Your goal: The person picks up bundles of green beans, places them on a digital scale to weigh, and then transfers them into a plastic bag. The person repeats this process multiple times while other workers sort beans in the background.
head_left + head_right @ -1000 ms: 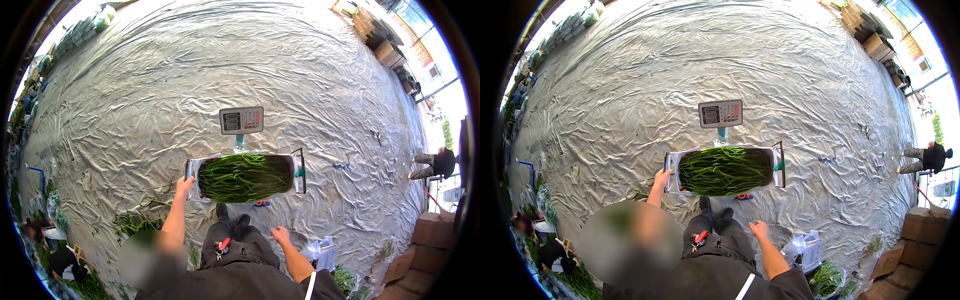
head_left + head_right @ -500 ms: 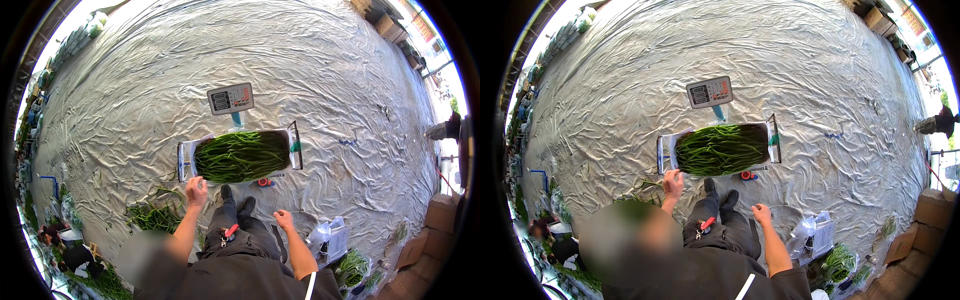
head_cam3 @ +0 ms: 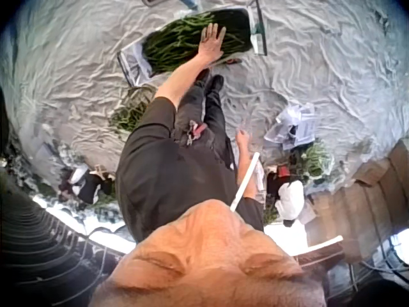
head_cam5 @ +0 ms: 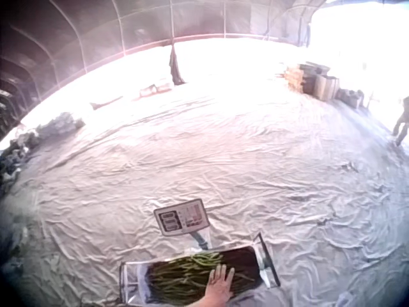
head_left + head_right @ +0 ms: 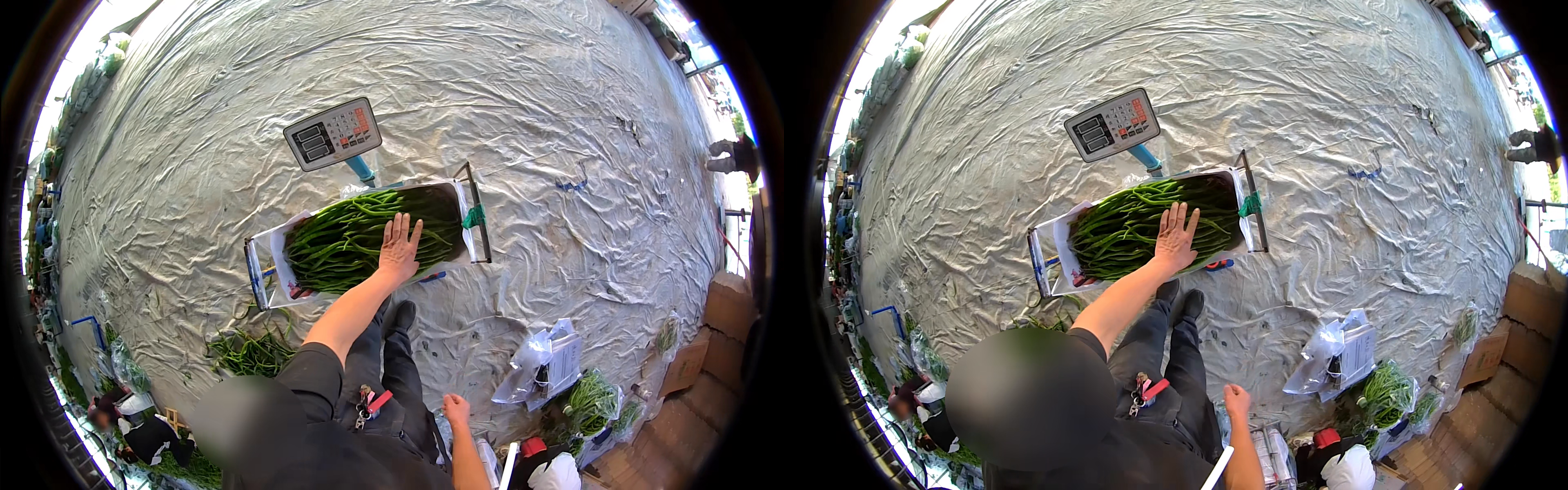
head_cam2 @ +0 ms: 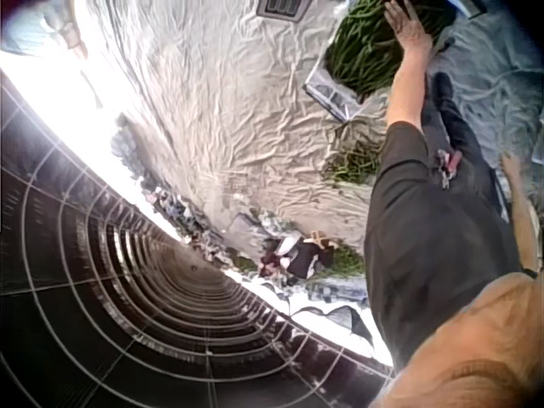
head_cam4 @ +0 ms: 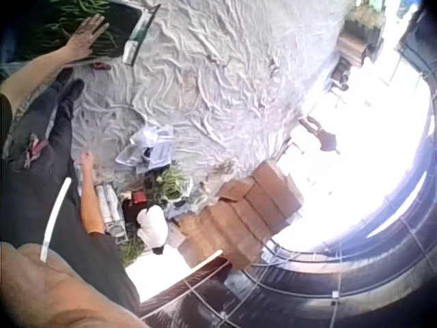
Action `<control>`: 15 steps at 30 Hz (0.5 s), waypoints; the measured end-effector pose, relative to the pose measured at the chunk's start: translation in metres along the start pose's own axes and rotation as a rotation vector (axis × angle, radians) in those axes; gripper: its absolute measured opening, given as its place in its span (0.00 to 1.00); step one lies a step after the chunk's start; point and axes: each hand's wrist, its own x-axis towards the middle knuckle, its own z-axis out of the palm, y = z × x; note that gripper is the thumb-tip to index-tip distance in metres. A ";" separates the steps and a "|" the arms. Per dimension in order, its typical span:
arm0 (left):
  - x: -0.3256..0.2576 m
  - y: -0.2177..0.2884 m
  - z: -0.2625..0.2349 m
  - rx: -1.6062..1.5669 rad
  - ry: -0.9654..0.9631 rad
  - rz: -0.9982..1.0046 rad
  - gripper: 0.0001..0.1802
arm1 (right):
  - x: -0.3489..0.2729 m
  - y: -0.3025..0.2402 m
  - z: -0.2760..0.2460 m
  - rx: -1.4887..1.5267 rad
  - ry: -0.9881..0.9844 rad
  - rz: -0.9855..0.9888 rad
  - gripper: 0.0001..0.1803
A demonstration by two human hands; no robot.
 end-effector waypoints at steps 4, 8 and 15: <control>0.039 0.008 0.020 0.122 -0.089 0.060 0.57 | -0.035 0.008 0.035 0.072 -0.056 0.075 0.17; 0.057 -0.003 0.038 0.198 0.088 0.078 0.47 | -0.050 -0.020 0.069 0.119 -0.120 0.122 0.19; 0.066 -0.007 0.029 -0.007 -0.058 0.120 0.31 | -0.045 -0.062 0.089 0.249 -0.115 0.024 0.18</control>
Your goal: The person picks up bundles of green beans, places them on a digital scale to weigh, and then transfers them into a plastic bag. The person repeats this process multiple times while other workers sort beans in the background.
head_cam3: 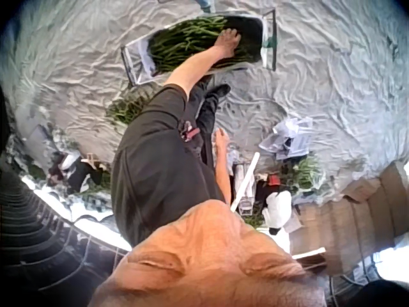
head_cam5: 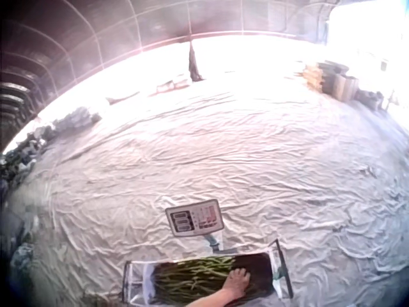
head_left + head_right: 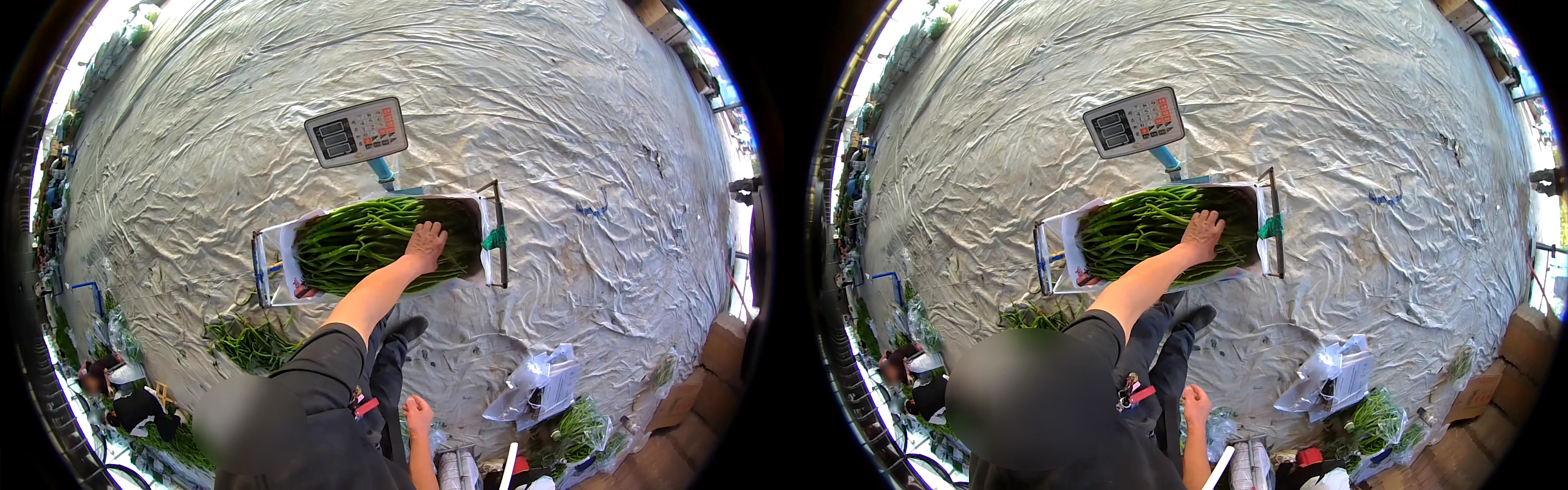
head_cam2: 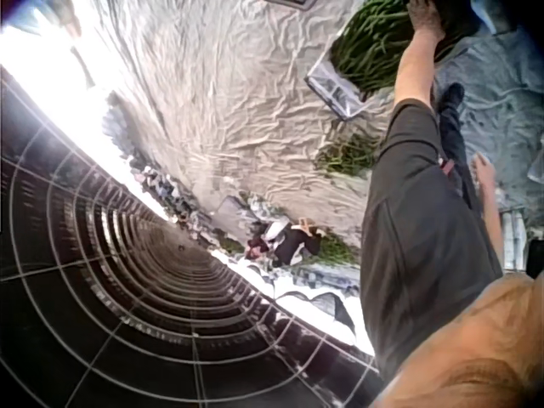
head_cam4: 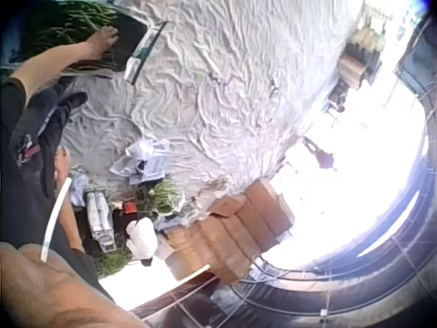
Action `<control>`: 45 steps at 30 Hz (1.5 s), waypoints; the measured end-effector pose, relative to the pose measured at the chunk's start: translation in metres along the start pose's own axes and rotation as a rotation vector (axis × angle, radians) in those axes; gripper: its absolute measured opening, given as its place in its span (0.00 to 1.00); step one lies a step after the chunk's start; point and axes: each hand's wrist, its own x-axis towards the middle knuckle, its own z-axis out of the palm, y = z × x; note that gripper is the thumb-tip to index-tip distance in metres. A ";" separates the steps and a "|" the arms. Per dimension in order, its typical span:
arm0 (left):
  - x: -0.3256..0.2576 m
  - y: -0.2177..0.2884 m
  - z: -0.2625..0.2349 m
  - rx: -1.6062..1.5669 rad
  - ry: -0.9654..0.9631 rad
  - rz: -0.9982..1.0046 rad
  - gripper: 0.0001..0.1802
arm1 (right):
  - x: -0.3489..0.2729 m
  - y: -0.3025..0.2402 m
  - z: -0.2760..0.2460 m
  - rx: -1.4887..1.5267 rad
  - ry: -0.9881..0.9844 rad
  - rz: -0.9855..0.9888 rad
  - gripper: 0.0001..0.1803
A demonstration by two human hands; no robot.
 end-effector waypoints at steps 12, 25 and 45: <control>0.011 0.000 0.011 0.015 -0.117 -0.008 0.29 | 0.005 0.008 -0.026 -0.067 0.019 0.016 0.19; -0.016 0.020 0.004 -0.047 0.235 -0.035 0.19 | 0.009 0.032 -0.047 -0.110 0.103 -0.030 0.21; -0.073 0.024 -0.191 -0.880 0.526 0.098 0.20 | 0.026 0.034 -0.060 -0.180 0.018 -0.228 0.19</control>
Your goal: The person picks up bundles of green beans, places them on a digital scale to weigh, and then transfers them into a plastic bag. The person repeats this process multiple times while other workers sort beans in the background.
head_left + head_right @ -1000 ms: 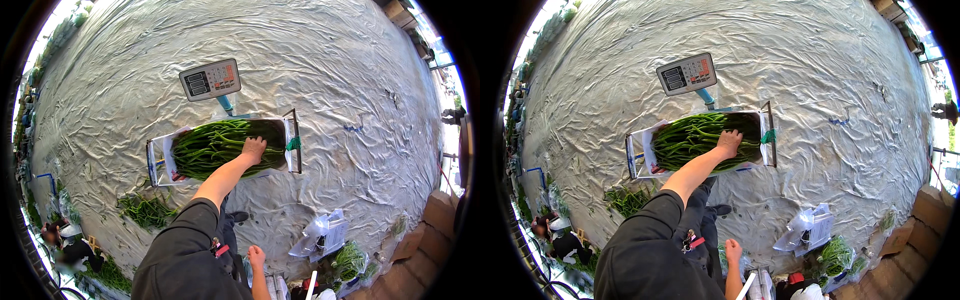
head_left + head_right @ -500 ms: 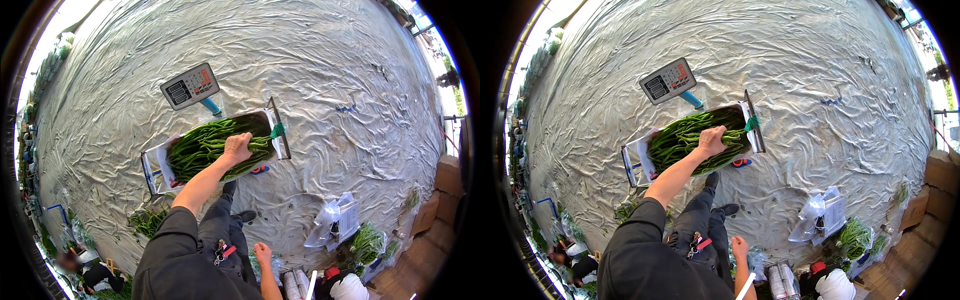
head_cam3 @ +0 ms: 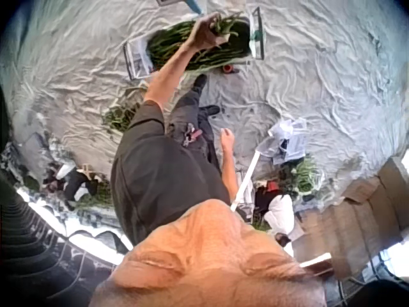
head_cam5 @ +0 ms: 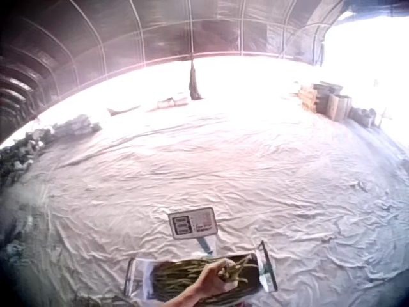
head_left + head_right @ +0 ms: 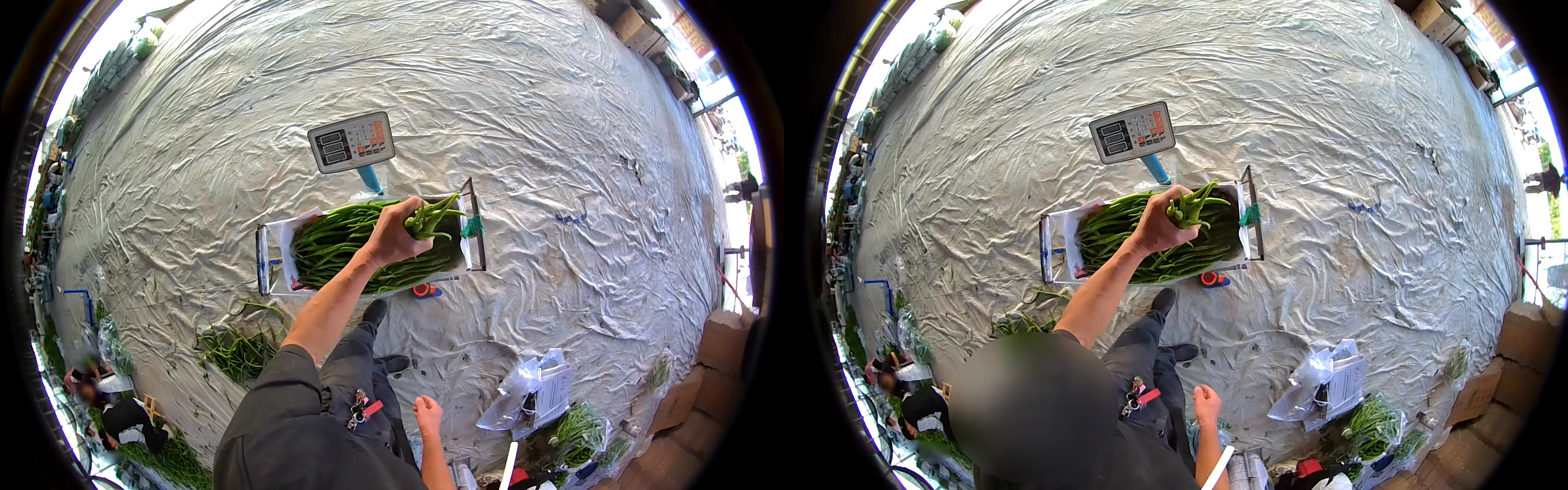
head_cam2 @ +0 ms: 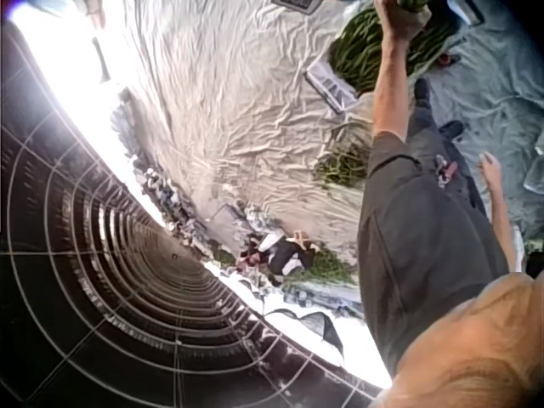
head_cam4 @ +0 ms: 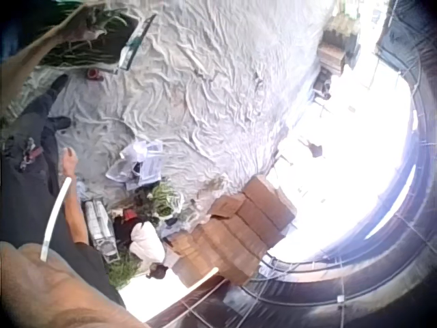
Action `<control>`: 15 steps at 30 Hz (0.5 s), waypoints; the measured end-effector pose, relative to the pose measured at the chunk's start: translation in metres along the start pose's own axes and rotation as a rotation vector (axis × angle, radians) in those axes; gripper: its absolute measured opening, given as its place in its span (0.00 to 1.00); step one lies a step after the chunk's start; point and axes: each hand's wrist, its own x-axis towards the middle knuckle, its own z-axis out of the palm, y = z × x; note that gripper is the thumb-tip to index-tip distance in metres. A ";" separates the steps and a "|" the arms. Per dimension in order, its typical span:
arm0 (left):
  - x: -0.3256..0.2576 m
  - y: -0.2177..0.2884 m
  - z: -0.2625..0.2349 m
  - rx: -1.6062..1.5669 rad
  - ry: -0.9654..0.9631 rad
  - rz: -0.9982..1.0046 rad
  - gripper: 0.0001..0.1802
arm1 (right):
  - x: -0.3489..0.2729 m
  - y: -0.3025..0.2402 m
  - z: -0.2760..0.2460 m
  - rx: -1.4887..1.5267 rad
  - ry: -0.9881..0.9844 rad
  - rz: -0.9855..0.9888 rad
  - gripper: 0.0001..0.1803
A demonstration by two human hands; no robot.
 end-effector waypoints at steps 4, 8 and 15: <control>-0.030 0.045 0.000 -0.189 -0.016 -0.046 0.20 | 0.009 -0.026 -0.007 -0.048 0.010 -0.116 0.18; -0.075 0.066 0.004 -0.271 -0.014 -0.136 0.18 | -0.002 -0.078 -0.011 -0.108 0.078 -0.274 0.22; -0.171 0.094 0.044 -0.620 -0.279 -0.430 0.19 | -0.077 -0.219 -0.024 -0.484 0.337 -1.076 0.38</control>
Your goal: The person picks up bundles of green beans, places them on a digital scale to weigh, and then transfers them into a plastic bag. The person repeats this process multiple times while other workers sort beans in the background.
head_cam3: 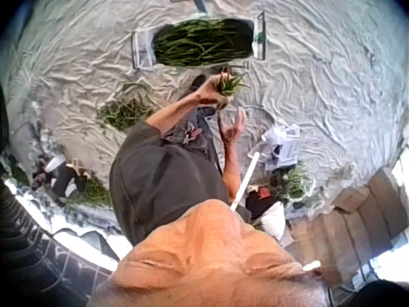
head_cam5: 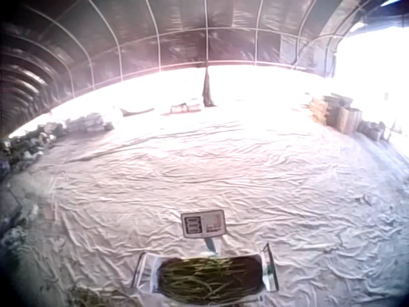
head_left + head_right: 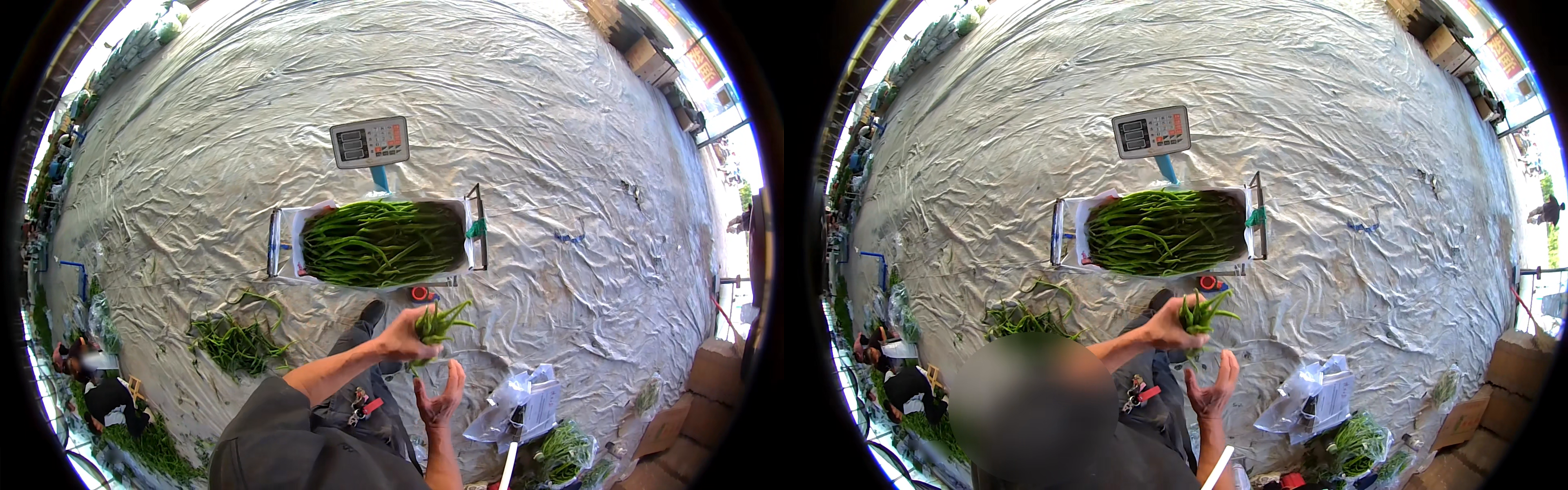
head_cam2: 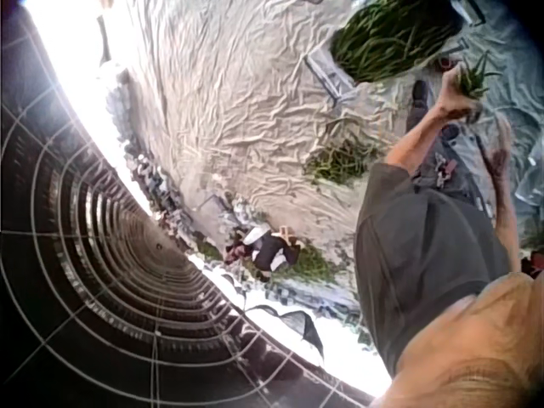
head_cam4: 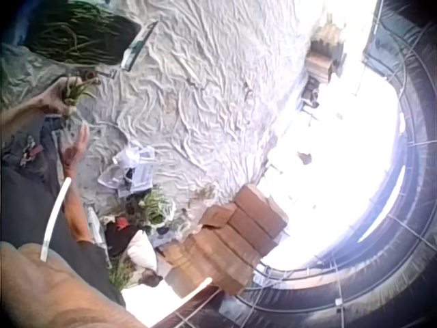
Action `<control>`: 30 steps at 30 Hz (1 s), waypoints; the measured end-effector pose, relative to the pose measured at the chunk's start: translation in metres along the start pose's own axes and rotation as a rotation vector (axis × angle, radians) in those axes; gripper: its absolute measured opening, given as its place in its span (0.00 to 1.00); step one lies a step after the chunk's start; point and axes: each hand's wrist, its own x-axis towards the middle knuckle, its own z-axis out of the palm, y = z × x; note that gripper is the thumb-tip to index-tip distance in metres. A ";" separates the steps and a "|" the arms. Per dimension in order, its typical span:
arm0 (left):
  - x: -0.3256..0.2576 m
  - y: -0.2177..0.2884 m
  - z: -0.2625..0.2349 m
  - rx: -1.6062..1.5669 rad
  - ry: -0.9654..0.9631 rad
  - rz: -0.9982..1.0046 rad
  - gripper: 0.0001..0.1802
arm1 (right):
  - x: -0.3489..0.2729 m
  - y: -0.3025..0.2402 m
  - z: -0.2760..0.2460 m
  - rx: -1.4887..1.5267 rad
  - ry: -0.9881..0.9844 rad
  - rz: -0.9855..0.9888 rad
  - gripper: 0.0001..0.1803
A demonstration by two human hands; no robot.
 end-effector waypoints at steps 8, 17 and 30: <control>-0.026 -0.027 0.068 -0.425 0.103 -0.345 0.18 | -0.004 0.006 -0.011 0.590 -0.307 0.537 0.28; -0.030 -0.084 0.037 -0.151 0.009 -0.237 0.40 | -0.025 0.040 0.001 0.631 -0.347 0.799 0.14; 0.039 -0.174 -0.259 1.750 0.367 -0.296 0.53 | -0.026 0.049 0.027 0.487 -0.308 0.849 0.16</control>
